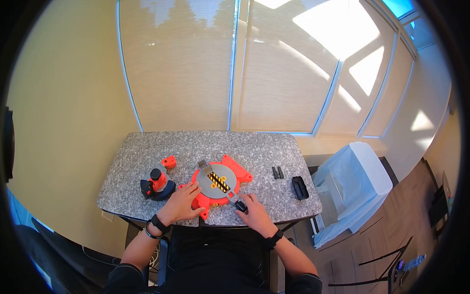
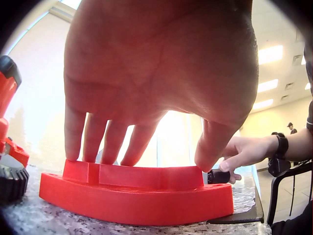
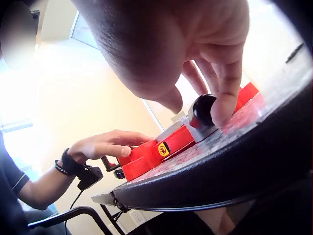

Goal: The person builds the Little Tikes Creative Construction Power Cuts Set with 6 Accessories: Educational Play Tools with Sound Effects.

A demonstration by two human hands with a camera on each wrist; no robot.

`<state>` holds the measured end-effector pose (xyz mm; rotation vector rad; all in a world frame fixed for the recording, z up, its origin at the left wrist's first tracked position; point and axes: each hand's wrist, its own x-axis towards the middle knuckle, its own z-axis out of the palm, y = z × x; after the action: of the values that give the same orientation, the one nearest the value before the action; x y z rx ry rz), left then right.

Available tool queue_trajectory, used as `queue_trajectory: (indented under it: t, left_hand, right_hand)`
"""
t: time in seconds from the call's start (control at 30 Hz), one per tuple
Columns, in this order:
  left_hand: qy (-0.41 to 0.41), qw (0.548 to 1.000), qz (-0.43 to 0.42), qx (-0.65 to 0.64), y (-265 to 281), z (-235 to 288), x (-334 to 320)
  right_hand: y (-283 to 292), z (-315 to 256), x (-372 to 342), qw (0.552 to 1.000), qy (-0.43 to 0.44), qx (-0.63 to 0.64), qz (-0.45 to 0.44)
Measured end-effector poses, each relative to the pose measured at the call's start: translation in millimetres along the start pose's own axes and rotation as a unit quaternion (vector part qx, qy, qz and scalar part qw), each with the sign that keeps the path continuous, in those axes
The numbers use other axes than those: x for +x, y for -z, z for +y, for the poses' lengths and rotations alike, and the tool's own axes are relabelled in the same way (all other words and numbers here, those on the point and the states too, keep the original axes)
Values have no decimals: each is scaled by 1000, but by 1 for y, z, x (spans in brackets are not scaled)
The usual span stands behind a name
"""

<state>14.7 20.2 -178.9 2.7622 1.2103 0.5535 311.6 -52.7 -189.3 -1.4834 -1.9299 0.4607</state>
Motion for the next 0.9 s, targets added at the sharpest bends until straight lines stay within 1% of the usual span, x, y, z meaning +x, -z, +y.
queue_trajectory:
  t: [0.07, 0.1, 0.3, 0.37, 0.5, 0.57, 0.6, 0.67, 0.77, 0.9]
  left_hand:
    - [1, 1000, -2, -1, 0, 0, 0]
    - [0, 1000, -2, -2, 0, 0, 0]
    - [0, 1000, 0, -3, 0, 0, 0]
    - [-1, 1000, 2, -3, 0, 0, 0]
    - [-3, 1000, 1, -2, 0, 0, 0]
    - [-3, 1000, 1, -2, 0, 0, 1]
    - [-4, 1000, 0, 1, 0, 0, 1]
    - [-4, 1000, -2, 4, 0, 0, 1]
    - [-3, 1000, 0, 3, -1, 0, 0]
    - [-3, 1000, 0, 3, 0, 1, 0]
  right_hand:
    - [1, 2, 0, 999, -23, 9, -29]
    - [0, 3, 0, 999, -23, 9, -29]
    - [-3, 7, -1, 1000, -7, 20, -1]
    - [-9, 18, -1, 1000, 17, -3, 24]
    - [-12, 25, 0, 999, 23, -17, 19]
    - [-11, 24, 0, 1000, -10, -27, -4]
    - [-10, 21, 0, 1000, -10, -27, -4]
    - [-7, 11, 0, 1000, 11, 22, 14]
    - [-1, -2, 0, 1000, 7, 4, 4]
    - [-1, 2, 1, 1000, -11, 10, -14]
